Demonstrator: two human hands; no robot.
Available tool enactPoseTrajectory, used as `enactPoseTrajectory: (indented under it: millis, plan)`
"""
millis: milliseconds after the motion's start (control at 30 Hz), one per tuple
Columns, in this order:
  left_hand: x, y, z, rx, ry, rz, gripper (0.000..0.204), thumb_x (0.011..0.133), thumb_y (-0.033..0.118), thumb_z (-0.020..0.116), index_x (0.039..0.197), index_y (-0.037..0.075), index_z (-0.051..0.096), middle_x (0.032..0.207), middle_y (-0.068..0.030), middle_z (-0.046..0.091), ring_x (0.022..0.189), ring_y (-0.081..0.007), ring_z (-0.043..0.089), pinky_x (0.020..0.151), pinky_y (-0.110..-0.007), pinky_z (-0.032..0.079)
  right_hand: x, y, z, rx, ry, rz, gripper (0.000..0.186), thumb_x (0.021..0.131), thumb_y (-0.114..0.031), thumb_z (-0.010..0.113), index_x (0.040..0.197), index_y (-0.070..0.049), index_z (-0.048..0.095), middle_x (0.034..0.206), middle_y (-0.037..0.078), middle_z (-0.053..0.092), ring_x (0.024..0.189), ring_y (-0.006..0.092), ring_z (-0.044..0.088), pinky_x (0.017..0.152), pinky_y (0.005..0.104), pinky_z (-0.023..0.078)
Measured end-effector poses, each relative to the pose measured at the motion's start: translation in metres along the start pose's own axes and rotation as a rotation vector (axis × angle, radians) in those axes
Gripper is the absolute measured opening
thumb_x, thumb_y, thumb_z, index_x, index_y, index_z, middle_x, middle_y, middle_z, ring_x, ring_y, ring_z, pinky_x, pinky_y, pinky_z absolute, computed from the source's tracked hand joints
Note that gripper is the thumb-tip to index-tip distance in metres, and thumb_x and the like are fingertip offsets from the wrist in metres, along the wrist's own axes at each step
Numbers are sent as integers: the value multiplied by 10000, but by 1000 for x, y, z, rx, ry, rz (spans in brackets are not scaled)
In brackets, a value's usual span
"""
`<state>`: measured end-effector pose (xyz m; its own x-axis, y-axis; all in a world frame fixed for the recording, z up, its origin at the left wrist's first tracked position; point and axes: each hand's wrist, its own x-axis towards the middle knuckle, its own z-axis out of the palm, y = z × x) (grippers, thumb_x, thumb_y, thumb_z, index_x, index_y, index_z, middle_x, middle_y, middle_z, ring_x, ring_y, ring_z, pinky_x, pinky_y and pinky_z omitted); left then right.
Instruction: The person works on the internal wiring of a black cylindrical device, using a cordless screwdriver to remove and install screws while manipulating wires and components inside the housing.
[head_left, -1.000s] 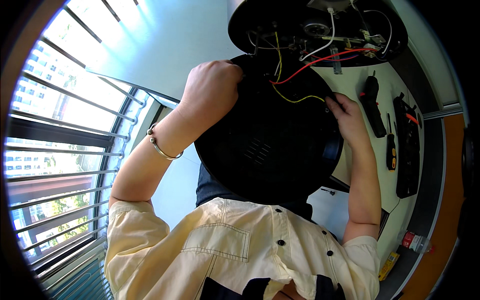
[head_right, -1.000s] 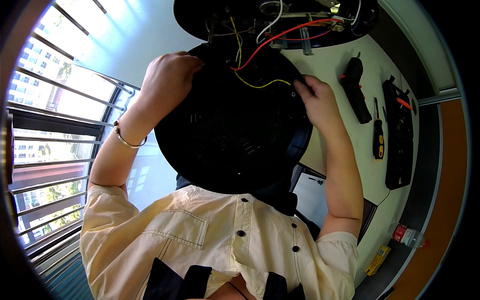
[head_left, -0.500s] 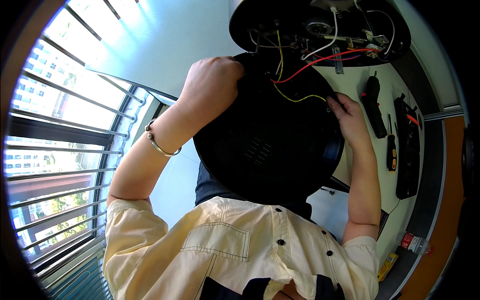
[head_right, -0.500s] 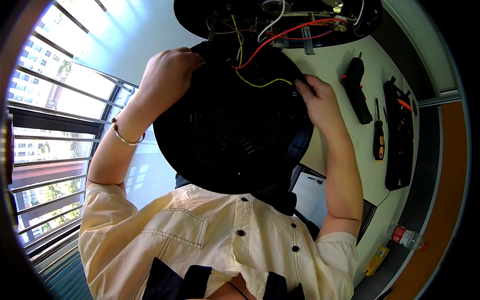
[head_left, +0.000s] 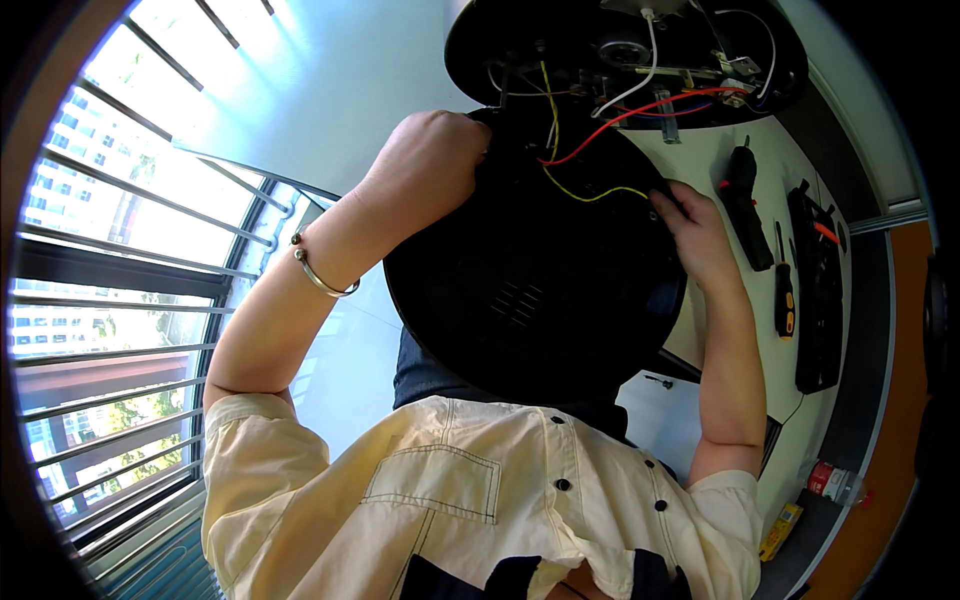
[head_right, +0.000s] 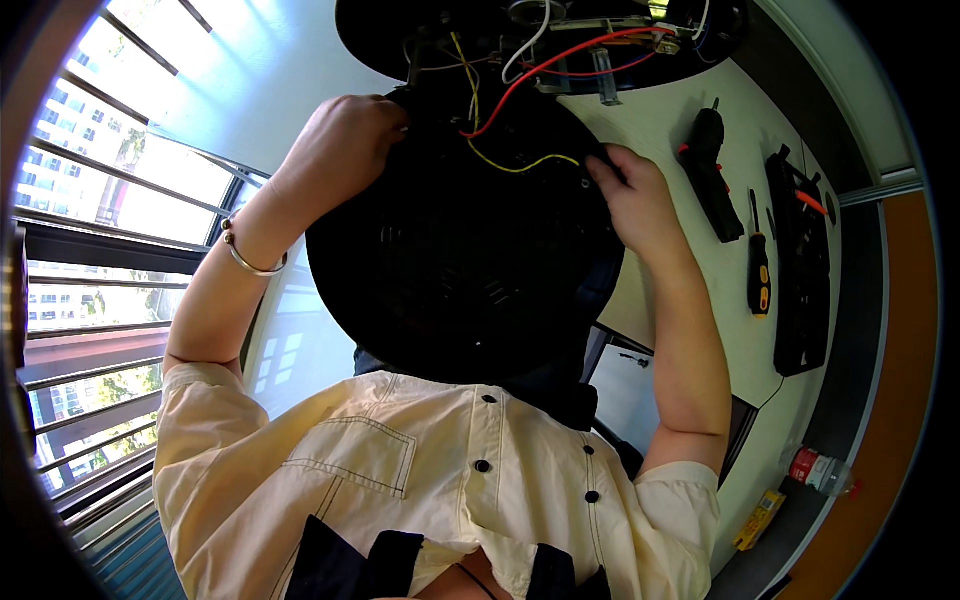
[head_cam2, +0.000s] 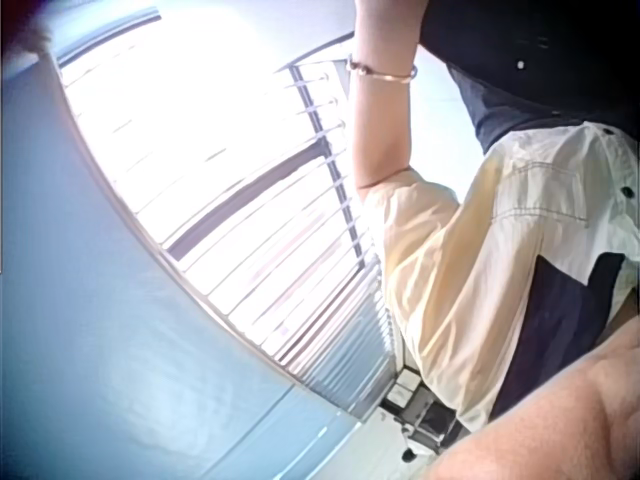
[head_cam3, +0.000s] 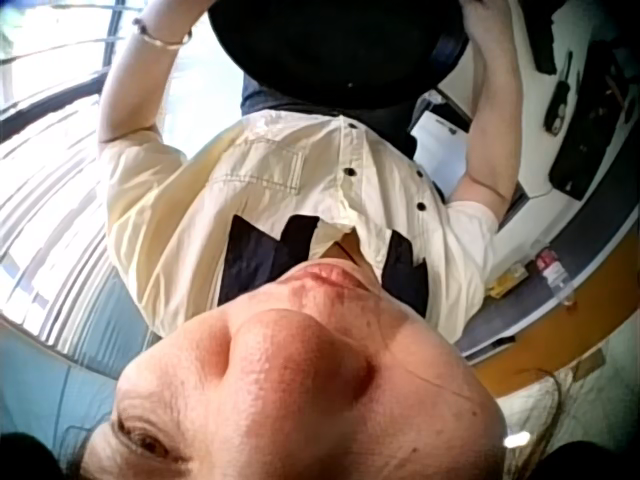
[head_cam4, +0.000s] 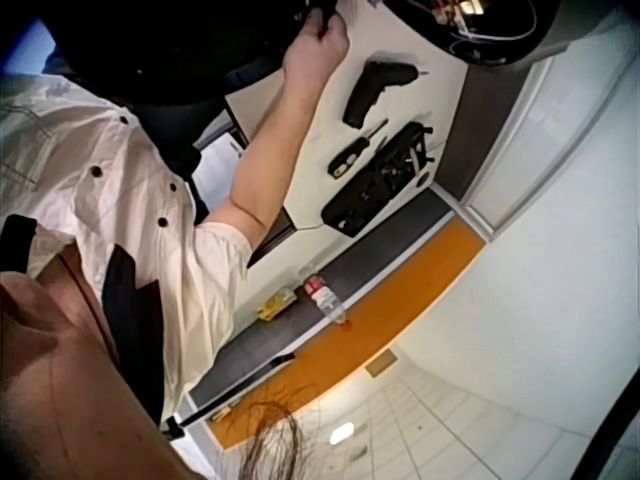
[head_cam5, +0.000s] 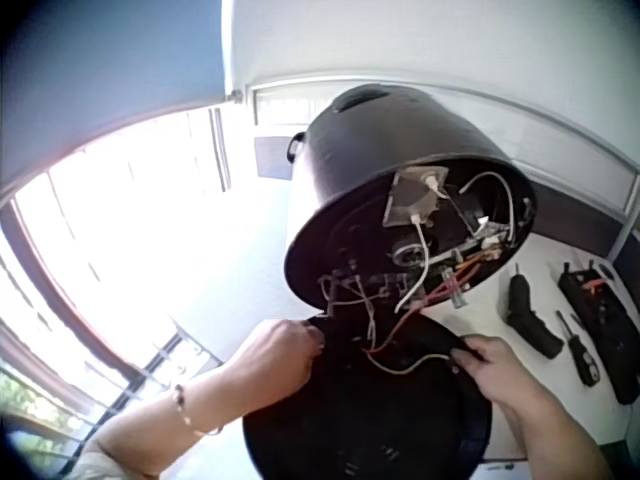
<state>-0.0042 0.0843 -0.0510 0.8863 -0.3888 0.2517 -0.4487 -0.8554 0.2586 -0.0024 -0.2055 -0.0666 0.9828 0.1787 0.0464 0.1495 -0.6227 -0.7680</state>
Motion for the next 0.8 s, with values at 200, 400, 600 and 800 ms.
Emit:
enactPoseTrajectory:
  millis: [200,400,600,800]
  plan:
    - [3,3,1,30,-16,-17,96,745,52,572,812,4,621,771,-160,618,749,-334,587,691,-398,465,1,2,-1,-71,9,-34,158,858,-146,548,834,6,584,586,70,481,558,146,421,552,288,376]
    - [3,5,4,121,7,32,81,725,16,553,784,7,607,774,-145,615,760,-321,590,689,-397,470,2,3,-1,-106,7,-20,168,854,-157,552,841,8,580,591,102,493,551,174,444,556,303,390]
    - [3,-3,8,123,19,135,140,673,-29,542,779,14,623,796,-141,617,780,-306,594,694,-384,480,3,5,-3,-97,-12,-28,175,851,-163,556,858,9,581,613,118,516,562,188,473,568,318,405]
    - [8,-1,8,216,-55,115,178,668,-26,542,813,19,635,791,-134,612,796,-301,589,712,-378,479,2,-2,-5,-149,-29,-54,175,847,-146,548,868,24,581,666,162,551,604,245,509,615,334,421]
